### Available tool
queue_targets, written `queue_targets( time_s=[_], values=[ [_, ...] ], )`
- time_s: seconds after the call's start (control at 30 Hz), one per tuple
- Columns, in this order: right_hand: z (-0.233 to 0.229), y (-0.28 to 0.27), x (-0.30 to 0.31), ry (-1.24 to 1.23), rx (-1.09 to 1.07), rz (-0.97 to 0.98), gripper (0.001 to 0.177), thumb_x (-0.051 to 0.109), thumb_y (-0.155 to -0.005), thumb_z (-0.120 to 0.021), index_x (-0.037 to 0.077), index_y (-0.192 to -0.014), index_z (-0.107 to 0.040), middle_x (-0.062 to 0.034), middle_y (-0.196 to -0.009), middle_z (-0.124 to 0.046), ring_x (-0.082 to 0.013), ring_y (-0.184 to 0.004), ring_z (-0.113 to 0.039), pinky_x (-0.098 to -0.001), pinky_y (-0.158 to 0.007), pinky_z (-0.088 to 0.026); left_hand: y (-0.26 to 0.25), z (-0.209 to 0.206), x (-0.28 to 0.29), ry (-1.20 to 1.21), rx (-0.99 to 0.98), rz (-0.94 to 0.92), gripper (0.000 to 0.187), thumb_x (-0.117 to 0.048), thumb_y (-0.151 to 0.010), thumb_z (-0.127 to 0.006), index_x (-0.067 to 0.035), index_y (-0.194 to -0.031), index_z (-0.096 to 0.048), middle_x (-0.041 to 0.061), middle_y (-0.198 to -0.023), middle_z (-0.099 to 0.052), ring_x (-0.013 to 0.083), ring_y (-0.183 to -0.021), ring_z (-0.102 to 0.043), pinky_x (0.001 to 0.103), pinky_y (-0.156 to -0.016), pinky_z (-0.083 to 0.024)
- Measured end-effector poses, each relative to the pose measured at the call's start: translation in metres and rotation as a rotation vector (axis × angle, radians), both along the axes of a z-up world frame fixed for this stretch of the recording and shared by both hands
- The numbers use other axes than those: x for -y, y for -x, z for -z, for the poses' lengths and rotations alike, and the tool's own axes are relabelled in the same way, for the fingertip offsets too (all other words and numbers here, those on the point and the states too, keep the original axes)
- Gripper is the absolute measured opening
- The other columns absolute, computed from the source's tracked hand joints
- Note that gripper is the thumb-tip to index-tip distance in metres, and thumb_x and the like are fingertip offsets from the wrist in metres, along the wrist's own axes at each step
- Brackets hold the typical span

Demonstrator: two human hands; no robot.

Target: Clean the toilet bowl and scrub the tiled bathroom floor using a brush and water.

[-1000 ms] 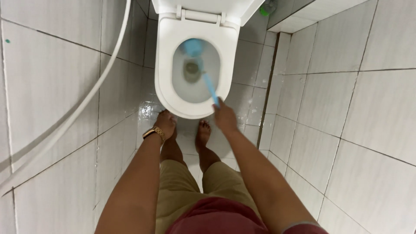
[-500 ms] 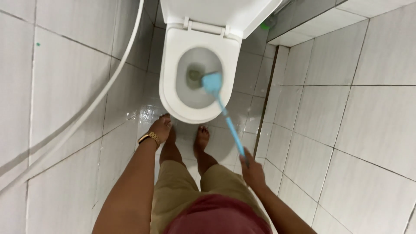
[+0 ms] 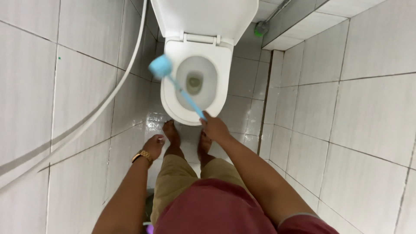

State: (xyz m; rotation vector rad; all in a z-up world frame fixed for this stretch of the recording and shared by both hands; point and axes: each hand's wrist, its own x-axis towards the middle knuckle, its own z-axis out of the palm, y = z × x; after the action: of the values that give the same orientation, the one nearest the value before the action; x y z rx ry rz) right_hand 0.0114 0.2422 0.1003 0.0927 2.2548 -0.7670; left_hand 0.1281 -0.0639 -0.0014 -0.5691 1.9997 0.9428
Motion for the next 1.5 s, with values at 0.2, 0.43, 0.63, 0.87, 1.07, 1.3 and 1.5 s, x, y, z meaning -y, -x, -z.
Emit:
queue_targets(
  time_s=[0.2,0.43,0.63,0.87,1.07,1.3,1.5],
  values=[
    [-0.046,-0.082,-0.058,-0.068,0.200,-0.183,0.058,0.047,-0.105,-0.042,0.024,-0.158,-0.038,-0.0174,-0.081,-0.071,-0.0336,-0.071,-0.070,-0.0493,-0.067,-0.055,-0.007,-0.047,0.013,0.083,0.046,-0.055,0.045,-0.035,-0.103,-0.054,-0.014,-0.143,-0.057,0.017,-0.136,-0.067,0.0320,-0.125,-0.064,0.044,-0.106,-0.050],
    [-0.031,-0.095,-0.171,-0.355,0.117,-0.141,0.061,0.049,-0.107,-0.036,0.021,-0.161,-0.032,-0.0165,-0.077,-0.070,-0.0317,-0.067,-0.070,-0.0497,-0.064,-0.058,-0.033,-0.050,0.013,0.091,0.045,-0.124,0.046,-0.035,-0.102,-0.055,-0.015,-0.144,-0.057,0.016,-0.136,-0.067,0.0318,-0.125,-0.064,0.043,-0.105,-0.051],
    [0.024,-0.023,-0.175,-0.229,-0.184,0.137,0.056,0.044,-0.109,-0.040,0.013,-0.156,-0.040,-0.0203,-0.087,-0.071,-0.0378,-0.073,-0.071,-0.0535,-0.067,-0.057,-0.024,-0.062,-0.004,0.093,0.014,-0.114,0.047,-0.035,-0.103,-0.057,-0.012,-0.143,-0.057,0.016,-0.137,-0.066,0.0310,-0.125,-0.063,0.042,-0.105,-0.050],
    [0.011,-0.092,-0.200,-0.289,-0.044,-0.042,0.059,0.050,-0.108,-0.036,0.019,-0.158,-0.036,-0.0197,-0.098,-0.073,-0.0364,-0.083,-0.071,-0.0536,-0.072,-0.059,0.001,-0.094,-0.034,0.099,-0.073,-0.047,0.044,-0.031,-0.102,-0.056,-0.011,-0.141,-0.059,0.015,-0.136,-0.067,0.0296,-0.122,-0.065,0.042,-0.103,-0.051],
    [-0.042,-0.177,-0.228,-0.311,0.241,-0.027,0.066,0.059,-0.103,-0.034,0.028,-0.161,-0.034,-0.0120,-0.075,-0.069,-0.0244,-0.064,-0.067,-0.0437,-0.063,-0.058,0.002,-0.111,-0.040,0.083,-0.023,-0.025,0.045,-0.031,-0.103,-0.053,-0.013,-0.144,-0.056,0.013,-0.142,-0.062,0.0294,-0.126,-0.063,0.042,-0.107,-0.050],
    [-0.039,-0.163,-0.165,0.210,0.232,0.818,0.064,0.048,-0.105,-0.047,0.015,-0.159,-0.040,-0.0035,-0.059,-0.046,-0.0156,-0.044,-0.036,-0.0367,-0.038,-0.032,0.001,-0.076,-0.004,0.134,0.017,0.073,0.047,-0.036,-0.105,-0.053,-0.012,-0.146,-0.054,0.014,-0.144,-0.062,0.0308,-0.131,-0.059,0.044,-0.110,-0.048],
    [-0.049,-0.144,-0.138,0.315,0.358,0.901,0.062,0.045,-0.104,-0.052,0.016,-0.158,-0.041,-0.0002,-0.057,-0.041,-0.0115,-0.042,-0.033,-0.0317,-0.037,-0.028,0.011,-0.075,0.004,0.070,-0.080,0.079,0.048,-0.035,-0.103,-0.056,-0.011,-0.145,-0.056,0.017,-0.139,-0.064,0.0317,-0.127,-0.062,0.043,-0.108,-0.050]
  ],
)
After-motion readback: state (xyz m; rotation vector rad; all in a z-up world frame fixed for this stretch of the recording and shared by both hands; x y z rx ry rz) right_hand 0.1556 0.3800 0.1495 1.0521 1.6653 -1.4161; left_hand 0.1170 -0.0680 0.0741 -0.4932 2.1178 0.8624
